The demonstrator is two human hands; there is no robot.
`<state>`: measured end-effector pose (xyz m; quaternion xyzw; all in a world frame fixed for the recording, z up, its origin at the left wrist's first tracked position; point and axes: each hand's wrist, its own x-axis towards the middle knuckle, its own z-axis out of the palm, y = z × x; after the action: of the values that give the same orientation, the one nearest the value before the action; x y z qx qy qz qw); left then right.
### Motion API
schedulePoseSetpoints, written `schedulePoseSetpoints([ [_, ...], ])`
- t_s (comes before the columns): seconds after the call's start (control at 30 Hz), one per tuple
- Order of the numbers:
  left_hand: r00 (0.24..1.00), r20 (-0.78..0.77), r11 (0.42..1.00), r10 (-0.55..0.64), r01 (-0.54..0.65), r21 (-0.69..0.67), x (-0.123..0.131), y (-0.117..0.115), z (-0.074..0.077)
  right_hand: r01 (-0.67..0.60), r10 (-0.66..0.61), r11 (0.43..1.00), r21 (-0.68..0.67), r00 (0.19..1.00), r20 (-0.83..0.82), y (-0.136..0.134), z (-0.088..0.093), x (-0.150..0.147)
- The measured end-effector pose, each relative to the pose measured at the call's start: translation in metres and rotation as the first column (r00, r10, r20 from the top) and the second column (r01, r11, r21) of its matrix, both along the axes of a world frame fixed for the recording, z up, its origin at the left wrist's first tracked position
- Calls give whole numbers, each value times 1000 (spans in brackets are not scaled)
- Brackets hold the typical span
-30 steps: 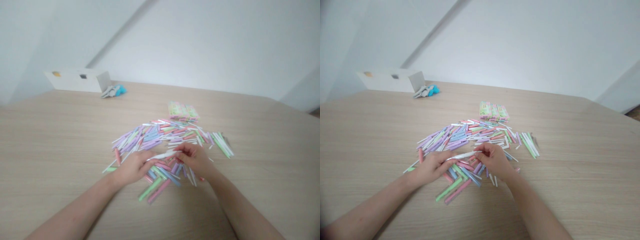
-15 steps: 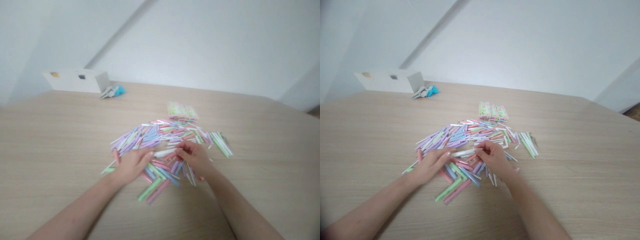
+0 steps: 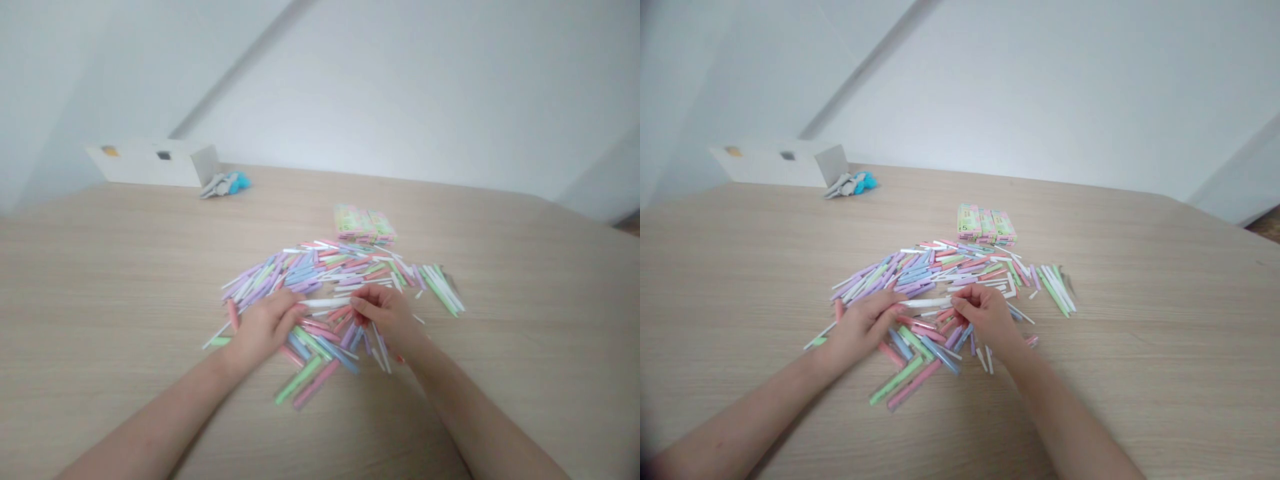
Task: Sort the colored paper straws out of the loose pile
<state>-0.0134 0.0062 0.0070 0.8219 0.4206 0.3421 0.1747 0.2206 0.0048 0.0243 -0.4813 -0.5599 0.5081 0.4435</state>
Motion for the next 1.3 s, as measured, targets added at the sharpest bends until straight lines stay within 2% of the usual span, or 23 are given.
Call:
schedulePoseSetpoints([
  [0.1,998,-62,982,29,-17,186,-2,-2,-3,-26,14,995,-99,992,-125,2,-4,1],
  [0.17,998,-63,981,21,-9,192,-3,-2,-3,-34,12,990,-134,987,-163,2,-4,0],
  [0.27,1000,-2,1000,15,-15,11,-1,0,-1,-10,0,996,-84,994,-112,1,-2,0],
  [0.37,984,112,957,137,-102,-273,2,3,-1,24,-24,999,36,1000,-6,1,-1,1],
  [0.43,952,221,872,211,-81,-483,4,5,-2,41,-44,995,92,999,29,2,-2,2],
  [0.53,835,468,674,291,168,-719,7,6,-3,52,-61,990,134,996,62,3,-6,4],
  [0.6,726,578,536,372,340,-773,7,7,-2,34,-57,984,177,991,125,2,-7,4],
  [0.63,692,595,484,408,388,-784,7,8,0,21,-56,978,210,984,166,1,-7,4],
  [0.67,668,602,448,438,418,-790,7,8,1,9,-61,969,247,977,206,1,-6,4],
  [0.73,639,609,418,470,446,-791,6,9,2,-8,-72,954,300,964,256,-1,-6,3],
  [0.83,642,616,432,457,445,-784,4,11,-1,-6,-65,960,279,967,246,-2,-6,1],
  [1.0,653,637,531,410,396,-749,8,8,-9,39,-68,986,160,982,176,-2,-5,-2],
  [1.07,669,638,598,383,347,-723,10,6,-11,66,-86,988,137,986,140,-2,-3,-3],
  [1.2,783,546,754,296,159,-637,10,5,-12,78,-84,993,87,994,67,-1,0,-3],
  [1.3,857,429,805,284,30,-592,8,5,-11,82,-83,995,49,996,20,1,-2,-1],
])
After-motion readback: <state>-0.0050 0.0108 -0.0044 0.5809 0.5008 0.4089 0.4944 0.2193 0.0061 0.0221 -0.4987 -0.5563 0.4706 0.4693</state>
